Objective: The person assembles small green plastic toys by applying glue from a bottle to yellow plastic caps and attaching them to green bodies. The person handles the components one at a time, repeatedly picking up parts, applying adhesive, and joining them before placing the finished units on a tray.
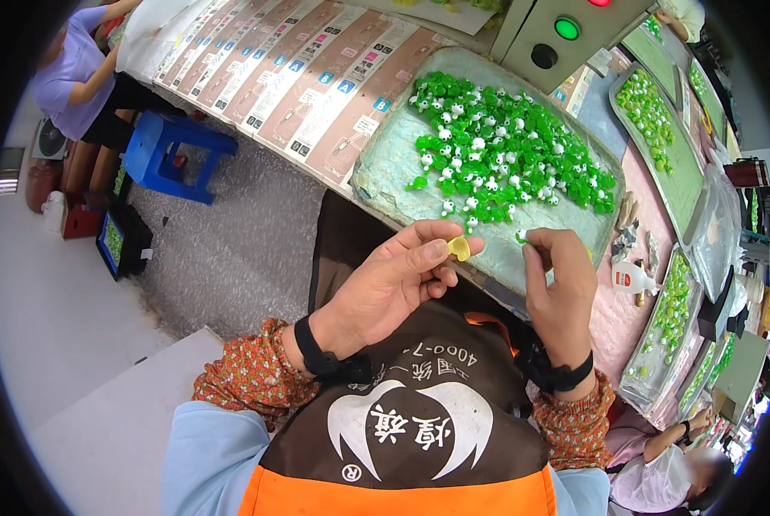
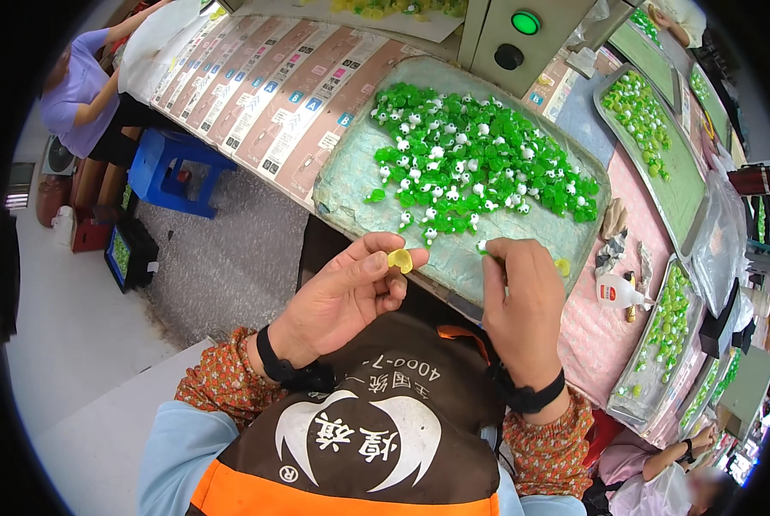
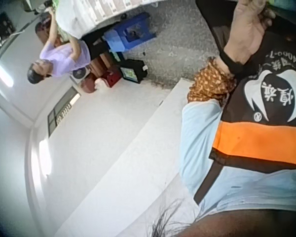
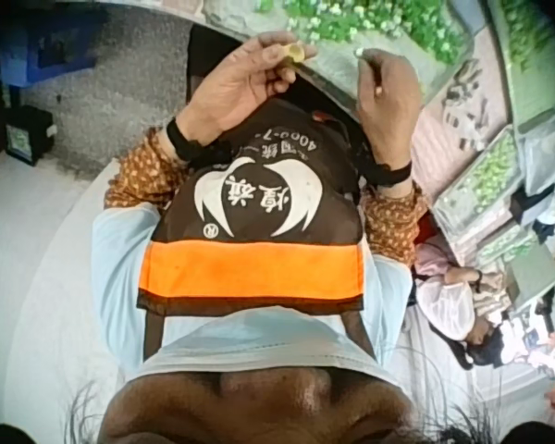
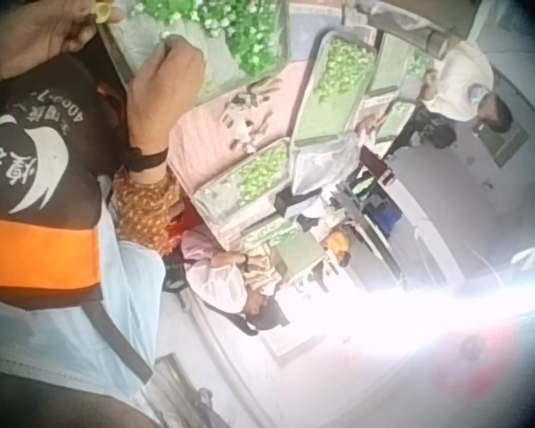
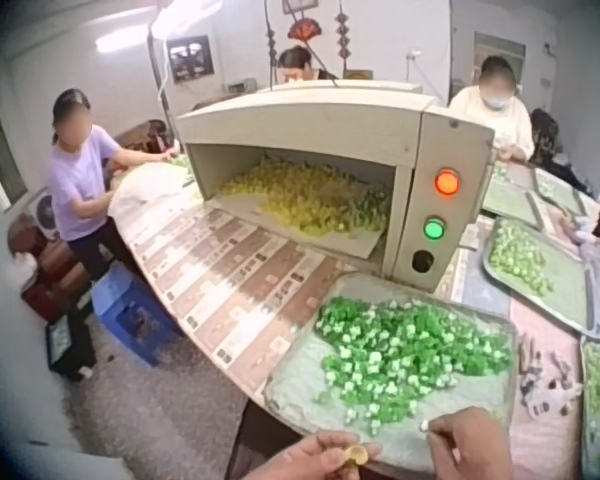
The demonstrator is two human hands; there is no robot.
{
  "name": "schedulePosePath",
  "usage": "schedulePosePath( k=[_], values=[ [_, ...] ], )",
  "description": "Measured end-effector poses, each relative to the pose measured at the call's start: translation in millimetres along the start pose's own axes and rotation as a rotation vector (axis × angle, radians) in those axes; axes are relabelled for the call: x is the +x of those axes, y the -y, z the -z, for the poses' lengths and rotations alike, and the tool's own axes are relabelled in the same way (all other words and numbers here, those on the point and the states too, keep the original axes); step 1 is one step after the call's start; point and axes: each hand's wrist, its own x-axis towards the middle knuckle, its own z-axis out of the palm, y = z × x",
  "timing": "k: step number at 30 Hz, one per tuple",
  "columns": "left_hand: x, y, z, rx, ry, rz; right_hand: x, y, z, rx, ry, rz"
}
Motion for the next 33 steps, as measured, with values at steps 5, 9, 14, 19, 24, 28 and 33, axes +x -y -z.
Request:
schedulePosePath(
  k=[5,9,14,19,24,28,33],
  values=[
    [0.8,5.5,-4.8,-0.043,-0.031,-0.055,-3.5,51.5,-0.4,0.195,-0.132,0.036],
    [1.6,9.2,-8.1,-0.063,-0.025,-0.134,-9.8,65.1,-17.7,0.118,-0.155,0.187],
    [0.1,9.5,-9.2,-0.019,-0.050,-0.206,-4.4,65.9,-30.9,0.064,-0.232,0.306],
    [-0.5,10.2,-11.2,0.017,-0.067,-0.241,-3.5,65.8,-37.6,0.056,-0.250,0.334],
    [-0.4,12.1,-9.2,0.049,-0.047,-0.274,-4.7,64.8,-41.1,0.057,-0.250,0.322],
    [0.3,13.0,-7.2,0.069,-0.043,-0.296,-5.0,65.3,-40.6,0.055,-0.242,0.324],
    [-0.3,13.3,-8.8,0.097,-0.043,-0.329,-5.8,65.4,-40.4,0.077,-0.243,0.320]
  ],
)
